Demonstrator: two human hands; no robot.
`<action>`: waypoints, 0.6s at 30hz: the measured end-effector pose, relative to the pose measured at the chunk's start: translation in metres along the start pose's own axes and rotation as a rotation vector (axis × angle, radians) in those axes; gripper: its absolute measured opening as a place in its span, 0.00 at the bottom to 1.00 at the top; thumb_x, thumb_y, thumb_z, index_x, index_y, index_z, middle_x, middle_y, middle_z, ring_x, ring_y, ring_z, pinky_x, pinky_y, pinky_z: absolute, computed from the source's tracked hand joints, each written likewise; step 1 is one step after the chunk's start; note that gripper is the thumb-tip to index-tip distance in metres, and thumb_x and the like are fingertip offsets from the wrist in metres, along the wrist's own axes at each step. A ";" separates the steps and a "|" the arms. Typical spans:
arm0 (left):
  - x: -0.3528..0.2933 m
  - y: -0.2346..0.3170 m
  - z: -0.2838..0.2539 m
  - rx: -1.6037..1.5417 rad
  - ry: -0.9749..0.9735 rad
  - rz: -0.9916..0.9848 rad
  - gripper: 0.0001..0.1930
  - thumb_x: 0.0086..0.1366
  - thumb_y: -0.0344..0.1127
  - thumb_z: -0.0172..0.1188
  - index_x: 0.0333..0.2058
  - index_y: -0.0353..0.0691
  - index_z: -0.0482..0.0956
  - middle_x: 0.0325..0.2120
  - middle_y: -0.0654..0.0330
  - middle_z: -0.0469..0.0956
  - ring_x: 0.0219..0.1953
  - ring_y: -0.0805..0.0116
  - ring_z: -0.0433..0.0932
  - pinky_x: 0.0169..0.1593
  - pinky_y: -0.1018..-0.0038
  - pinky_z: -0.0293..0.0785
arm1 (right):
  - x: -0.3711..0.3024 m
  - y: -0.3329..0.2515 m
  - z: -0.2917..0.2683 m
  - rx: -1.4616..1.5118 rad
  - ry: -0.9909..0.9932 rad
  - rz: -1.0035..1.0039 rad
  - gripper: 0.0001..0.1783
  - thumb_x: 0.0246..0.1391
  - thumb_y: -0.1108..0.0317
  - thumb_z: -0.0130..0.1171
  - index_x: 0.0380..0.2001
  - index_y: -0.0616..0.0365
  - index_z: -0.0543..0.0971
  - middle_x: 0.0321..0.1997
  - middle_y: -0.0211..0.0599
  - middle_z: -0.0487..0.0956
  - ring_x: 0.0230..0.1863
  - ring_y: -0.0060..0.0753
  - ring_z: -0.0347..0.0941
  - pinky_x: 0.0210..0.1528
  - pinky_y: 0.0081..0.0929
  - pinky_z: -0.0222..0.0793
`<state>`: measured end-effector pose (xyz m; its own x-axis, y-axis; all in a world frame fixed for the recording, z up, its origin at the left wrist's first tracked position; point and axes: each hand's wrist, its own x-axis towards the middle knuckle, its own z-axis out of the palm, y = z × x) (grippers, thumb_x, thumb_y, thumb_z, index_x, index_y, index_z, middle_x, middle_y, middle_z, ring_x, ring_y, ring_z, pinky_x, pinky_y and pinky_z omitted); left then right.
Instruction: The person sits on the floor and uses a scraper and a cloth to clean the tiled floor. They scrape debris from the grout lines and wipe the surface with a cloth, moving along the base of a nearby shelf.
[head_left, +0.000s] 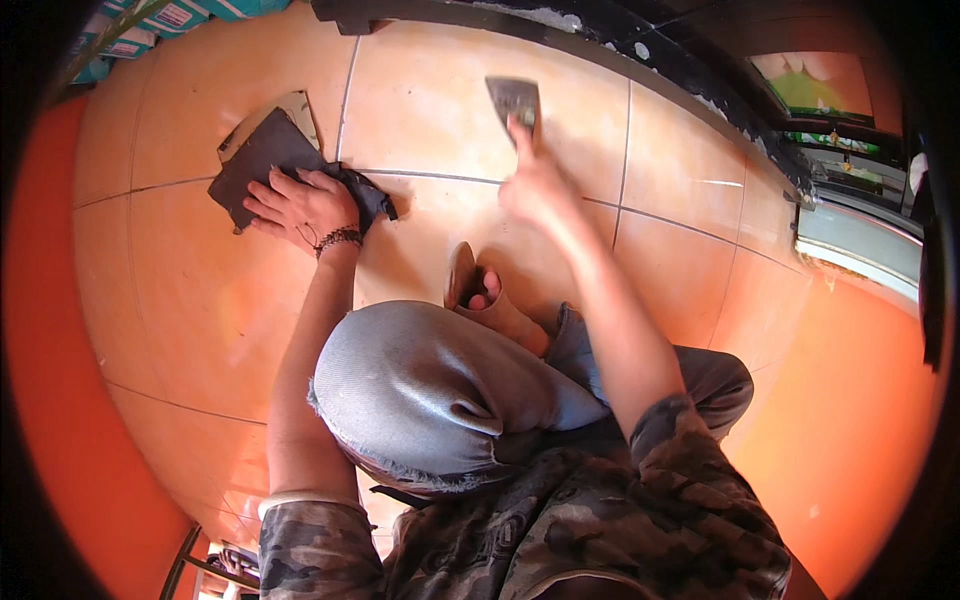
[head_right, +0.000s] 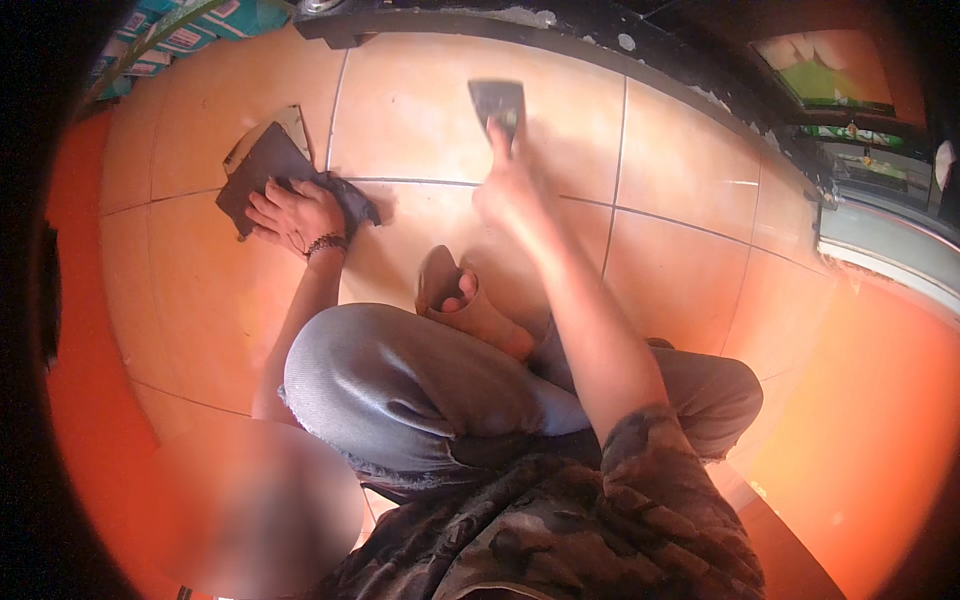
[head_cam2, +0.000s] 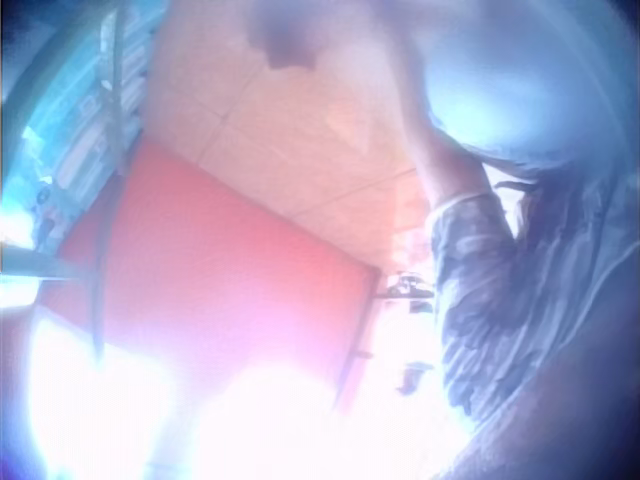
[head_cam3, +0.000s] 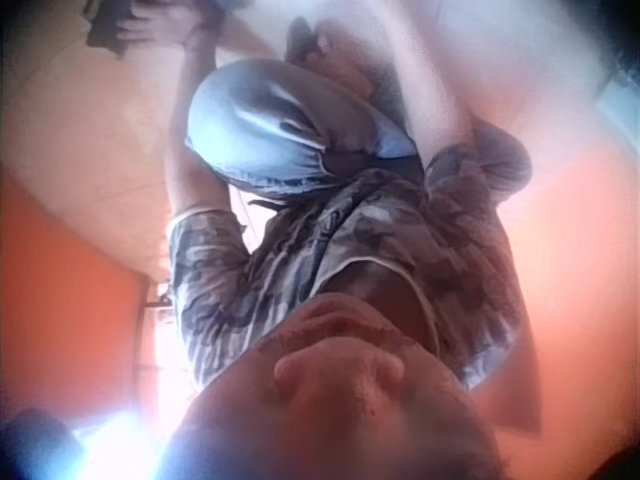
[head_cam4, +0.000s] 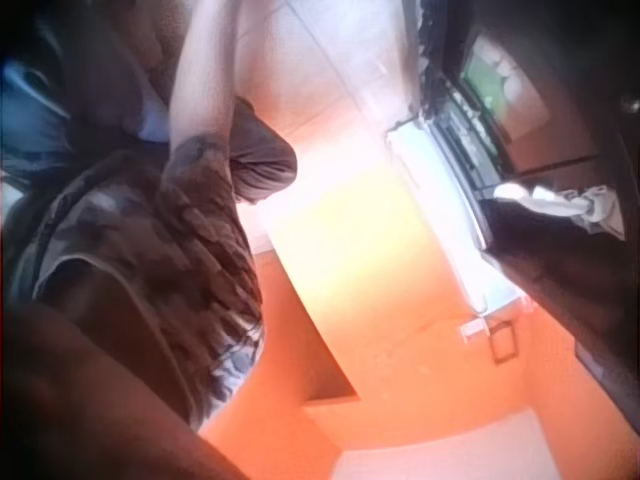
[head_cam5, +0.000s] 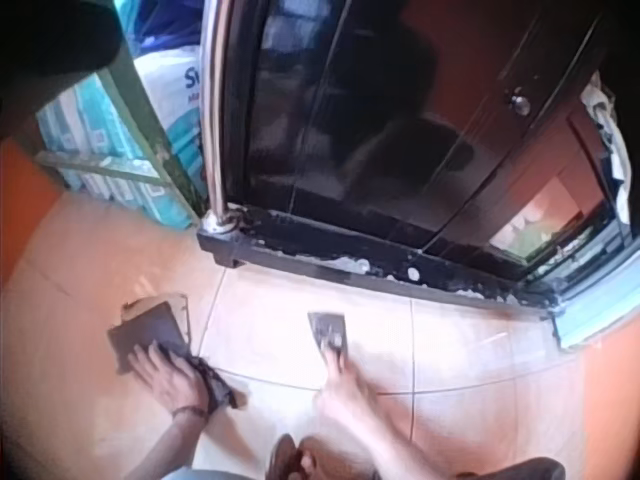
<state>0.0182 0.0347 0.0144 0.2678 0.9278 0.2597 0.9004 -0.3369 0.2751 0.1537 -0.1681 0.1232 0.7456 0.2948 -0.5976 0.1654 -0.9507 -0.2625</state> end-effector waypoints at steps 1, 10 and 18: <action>0.000 -0.002 0.002 0.003 0.000 0.003 0.24 0.65 0.42 0.49 0.57 0.37 0.68 0.66 0.41 0.58 0.69 0.39 0.52 0.71 0.45 0.43 | 0.017 -0.008 -0.017 -0.001 -0.005 0.002 0.48 0.48 0.71 0.50 0.73 0.44 0.47 0.50 0.61 0.78 0.48 0.58 0.77 0.52 0.44 0.72; 0.002 0.000 -0.003 0.014 0.000 0.006 0.24 0.66 0.43 0.48 0.56 0.36 0.68 0.65 0.39 0.58 0.69 0.37 0.52 0.71 0.46 0.43 | -0.017 0.012 0.026 -0.020 0.037 -0.071 0.49 0.48 0.72 0.51 0.73 0.46 0.45 0.54 0.67 0.74 0.52 0.62 0.75 0.56 0.45 0.71; -0.003 -0.002 0.007 -0.040 0.036 0.013 0.23 0.65 0.43 0.48 0.56 0.37 0.68 0.64 0.38 0.59 0.69 0.37 0.52 0.70 0.45 0.43 | 0.036 0.011 0.006 -0.097 0.206 -0.203 0.48 0.48 0.70 0.51 0.73 0.43 0.48 0.51 0.64 0.77 0.51 0.63 0.75 0.54 0.47 0.71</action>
<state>0.0177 0.0335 0.0067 0.2661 0.9173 0.2963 0.8823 -0.3556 0.3084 0.1788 -0.1672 0.0944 0.8049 0.4629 -0.3713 0.3775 -0.8822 -0.2814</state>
